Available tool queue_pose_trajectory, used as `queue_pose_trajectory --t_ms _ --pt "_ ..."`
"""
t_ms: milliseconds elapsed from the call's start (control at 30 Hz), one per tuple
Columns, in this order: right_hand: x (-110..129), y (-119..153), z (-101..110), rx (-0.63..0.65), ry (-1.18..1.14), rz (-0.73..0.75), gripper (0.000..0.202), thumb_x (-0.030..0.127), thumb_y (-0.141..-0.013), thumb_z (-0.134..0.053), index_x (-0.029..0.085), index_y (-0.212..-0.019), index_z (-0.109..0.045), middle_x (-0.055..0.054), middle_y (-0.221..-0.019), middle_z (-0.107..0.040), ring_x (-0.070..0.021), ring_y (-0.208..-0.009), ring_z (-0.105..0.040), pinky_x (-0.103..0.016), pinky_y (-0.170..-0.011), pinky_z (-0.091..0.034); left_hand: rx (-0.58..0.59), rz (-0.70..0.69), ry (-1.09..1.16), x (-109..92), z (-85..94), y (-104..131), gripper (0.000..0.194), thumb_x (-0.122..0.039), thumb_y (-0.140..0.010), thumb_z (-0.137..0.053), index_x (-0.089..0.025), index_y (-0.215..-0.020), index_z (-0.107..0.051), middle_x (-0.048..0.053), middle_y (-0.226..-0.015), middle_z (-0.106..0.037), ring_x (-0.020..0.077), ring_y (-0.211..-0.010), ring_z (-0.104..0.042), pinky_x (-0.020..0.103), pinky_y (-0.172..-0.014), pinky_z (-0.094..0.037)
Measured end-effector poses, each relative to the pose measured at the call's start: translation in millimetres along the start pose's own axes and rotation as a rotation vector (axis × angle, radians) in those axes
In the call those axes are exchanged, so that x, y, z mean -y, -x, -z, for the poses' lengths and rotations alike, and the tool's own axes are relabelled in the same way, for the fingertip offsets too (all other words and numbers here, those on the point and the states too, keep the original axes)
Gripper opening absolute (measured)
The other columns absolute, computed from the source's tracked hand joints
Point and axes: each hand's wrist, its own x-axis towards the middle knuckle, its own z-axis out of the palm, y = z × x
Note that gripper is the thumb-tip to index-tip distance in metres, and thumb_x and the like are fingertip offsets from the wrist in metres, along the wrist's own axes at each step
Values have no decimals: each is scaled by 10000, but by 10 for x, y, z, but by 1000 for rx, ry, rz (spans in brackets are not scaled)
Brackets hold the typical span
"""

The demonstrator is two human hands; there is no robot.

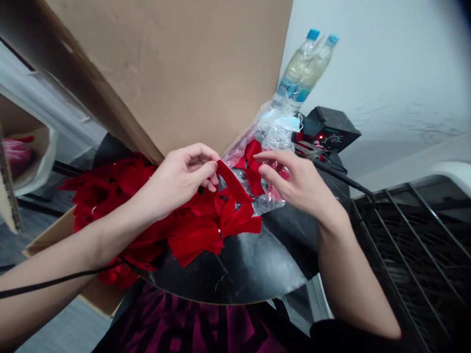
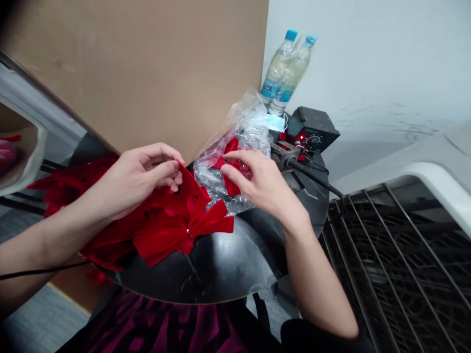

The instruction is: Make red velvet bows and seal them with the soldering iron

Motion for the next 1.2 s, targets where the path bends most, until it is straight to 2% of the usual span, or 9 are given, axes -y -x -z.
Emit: queue_pose_trajectory --t_ms 100,200,300,433,500,700,833,1100,1200 --pt "292 214 -215 98 -432 -72 701 417 -808 -898 316 -1413 -559 -46 -1326 -725 -210 -1059 -742 -361 -931 -617 81 31 79 -26 -6 69 35 -173 -1011 -608 -192 -998 -635 -66 -520 -614 137 -459 -673 209 -454 -586" --pt "476 356 -438 -57 -617 -86 406 270 -840 -876 295 -1169 -639 -13 -1230 -753 -170 -1025 -766 -289 -884 -634 137 50 160 -20 30 148 75 -171 -1025 -580 -204 -991 -639 -28 -650 -726 175 -601 -774 262 -554 -672" --pt "547 420 -502 -228 -526 -6 127 166 -929 -755 252 -1007 -701 -27 -1191 -771 -184 -1137 -752 -304 -954 -624 187 11 175 23 91 245 74 -131 -980 -653 -204 -974 -660 -3 -902 -799 184 -838 -822 312 -761 -716" --pt "577 466 -398 -210 -194 122 206 70 -890 -732 233 -1017 -736 -47 -1240 -774 -197 -1207 -728 -343 -1081 -574 234 -73 67 52 131 394 323 -65 -780 -871 -220 -1037 -750 -12 -1043 -812 179 -980 -811 227 -870 -677" --pt "594 488 -364 -192 -110 140 213 59 -886 -725 232 -1009 -740 -51 -1295 -760 -192 -1215 -725 -340 -1108 -554 175 -112 -6 39 122 458 269 -82 -756 -894 -211 -976 -808 -9 -1006 -826 157 -914 -811 172 -829 -661" --pt "698 541 -499 -194 -415 -7 174 201 -863 -848 262 -1003 -764 -30 -1189 -791 -209 -1172 -743 -322 -966 -630 1 -323 -141 33 114 582 165 -108 -761 -903 -222 -865 -843 -28 -840 -833 119 -739 -784 128 -705 -629" --pt "779 534 -605 -263 -500 -48 89 215 -895 -820 267 -953 -778 -10 -1013 -793 -171 -954 -760 -306 -881 -640 52 -220 -110 32 165 632 441 -160 -732 -939 -293 -1139 -834 2 -1057 -848 187 -890 -821 215 -793 -677" --pt "838 502 -528 -135 -583 -164 363 289 -882 -837 300 -1232 -744 -25 -1127 -795 -201 -1056 -769 -323 -928 -653 1 -165 -144 -62 192 651 297 -182 -757 -924 -323 -1010 -856 -51 -888 -843 130 -795 -796 167 -765 -643" --pt "811 496 -464 -105 -424 -150 195 340 -895 -827 276 -1078 -802 -14 -1047 -811 -182 -935 -768 -300 -842 -635 10 -158 -183 -60 173 654 153 -236 -803 -889 -276 -945 -848 -25 -891 -840 153 -796 -793 214 -785 -642"
